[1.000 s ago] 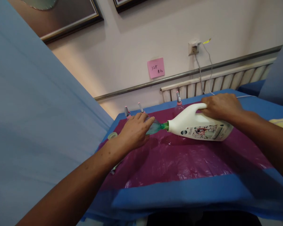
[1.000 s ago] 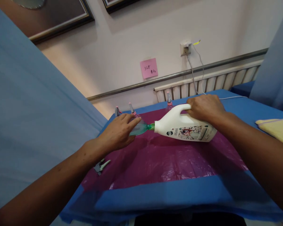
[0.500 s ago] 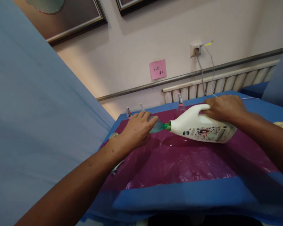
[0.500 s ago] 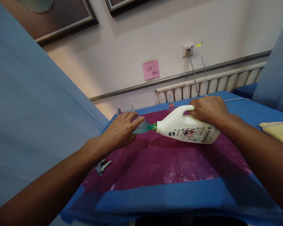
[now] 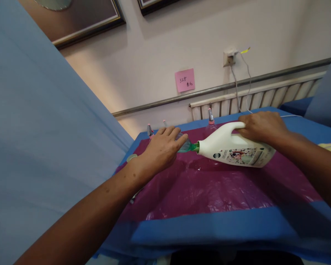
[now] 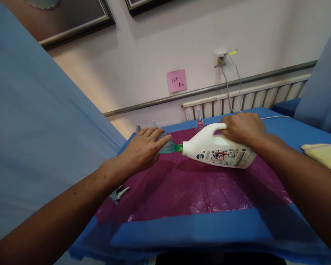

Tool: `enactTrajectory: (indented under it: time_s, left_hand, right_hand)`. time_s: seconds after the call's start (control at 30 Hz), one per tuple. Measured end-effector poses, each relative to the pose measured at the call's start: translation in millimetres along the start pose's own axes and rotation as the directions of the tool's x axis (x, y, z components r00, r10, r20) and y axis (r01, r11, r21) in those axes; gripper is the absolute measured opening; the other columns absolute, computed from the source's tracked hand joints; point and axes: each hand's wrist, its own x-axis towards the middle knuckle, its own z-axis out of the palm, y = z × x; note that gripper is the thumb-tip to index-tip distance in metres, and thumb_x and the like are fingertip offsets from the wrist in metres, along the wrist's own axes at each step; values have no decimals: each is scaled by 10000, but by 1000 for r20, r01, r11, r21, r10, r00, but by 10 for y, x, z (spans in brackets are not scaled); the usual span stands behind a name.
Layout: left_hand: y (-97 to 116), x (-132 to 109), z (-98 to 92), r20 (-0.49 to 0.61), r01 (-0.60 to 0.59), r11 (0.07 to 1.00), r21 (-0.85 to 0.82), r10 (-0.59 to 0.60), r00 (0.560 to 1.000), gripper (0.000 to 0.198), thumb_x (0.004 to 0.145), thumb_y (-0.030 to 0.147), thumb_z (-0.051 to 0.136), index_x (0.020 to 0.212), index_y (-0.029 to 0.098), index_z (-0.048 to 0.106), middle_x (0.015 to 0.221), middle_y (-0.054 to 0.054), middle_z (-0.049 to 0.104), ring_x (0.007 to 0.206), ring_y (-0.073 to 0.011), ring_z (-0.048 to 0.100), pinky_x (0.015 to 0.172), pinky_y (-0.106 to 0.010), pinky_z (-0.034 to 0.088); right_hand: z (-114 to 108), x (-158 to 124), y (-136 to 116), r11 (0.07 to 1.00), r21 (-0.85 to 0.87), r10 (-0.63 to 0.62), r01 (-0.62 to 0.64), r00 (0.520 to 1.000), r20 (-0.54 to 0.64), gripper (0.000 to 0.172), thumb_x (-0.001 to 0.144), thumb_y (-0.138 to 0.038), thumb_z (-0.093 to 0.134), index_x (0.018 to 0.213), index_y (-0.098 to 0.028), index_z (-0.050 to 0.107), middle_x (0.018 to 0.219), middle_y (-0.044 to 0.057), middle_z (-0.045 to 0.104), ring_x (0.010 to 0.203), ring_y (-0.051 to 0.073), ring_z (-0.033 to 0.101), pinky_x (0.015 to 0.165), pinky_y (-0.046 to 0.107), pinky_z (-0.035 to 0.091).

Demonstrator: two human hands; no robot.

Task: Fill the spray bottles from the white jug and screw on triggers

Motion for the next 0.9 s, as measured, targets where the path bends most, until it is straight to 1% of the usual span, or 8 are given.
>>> enactTrajectory:
  time_s: [0.13,0.23,0.4,0.5,0.6,0.67,0.77,0.9]
  left_hand:
    - [1,20,20,-61,-18,999,31,20,998,600,929,-21,530,1476,218,593,1416,-168,661,1280,-359,603,1034,-497,485]
    - [6,40,-3,-82,-26,999,35,29,996,594,930,-26,535,1462,229,598,1390,-155,671,1286,-353,600,1074,-502,479]
    - [-1,94,-84,-74,-62,997,49,65,995,583,966,-1,571,1505,220,583,1490,-161,651,1376,-369,580,1180,-530,440]
    - [-14,131,-109,-87,-104,993,51,109,990,511,1025,49,577,1511,209,590,1539,-182,633,1405,-382,577,1199,-544,427]
    - [-24,164,-114,-100,-123,992,43,126,987,447,1071,102,580,1498,229,605,1558,-168,634,1445,-376,566,1234,-550,406]
    - [-27,181,-113,-102,-130,991,37,133,986,435,1085,117,583,1501,240,604,1575,-159,631,1476,-370,554,1258,-552,392]
    - [-30,199,-114,-114,-138,990,37,142,983,417,1095,144,609,1504,225,599,1617,-172,604,1511,-372,539,1281,-559,379]
    - [-34,198,-120,-133,-140,990,30,143,981,416,1096,163,637,1507,214,600,1643,-185,589,1537,-380,533,1293,-572,380]
  right_hand:
    - [12,1,9,1000,7,9,-9,1000,-5,596,1019,-733,487,1195,-268,817,1092,181,840,925,367,746,709,389,362]
    - [38,-2,19,1000,20,13,-12,1000,-26,603,1010,-745,493,1187,-277,830,1068,179,837,900,369,735,706,392,376]
    - [60,-12,26,1000,16,26,-26,999,-41,580,1013,-729,492,1175,-289,832,1057,165,841,900,366,735,704,386,363]
    - [37,-22,18,999,7,36,-36,999,-22,605,1020,-740,473,1203,-283,824,1077,175,844,927,373,746,697,385,338]
    - [11,-32,8,999,9,41,-40,999,-12,610,1014,-749,475,1204,-284,820,1092,173,848,938,374,750,687,382,312]
    - [5,-36,8,999,14,42,-42,999,-6,619,1008,-759,472,1199,-283,819,1097,170,851,939,375,751,678,383,298]
    - [17,-41,21,999,12,45,-45,999,-14,629,1008,-767,463,1202,-284,816,1095,167,853,938,372,751,674,383,286]
    - [48,-51,48,998,22,54,-53,998,-34,619,1011,-759,469,1189,-281,819,1085,169,850,908,363,741,685,387,313]
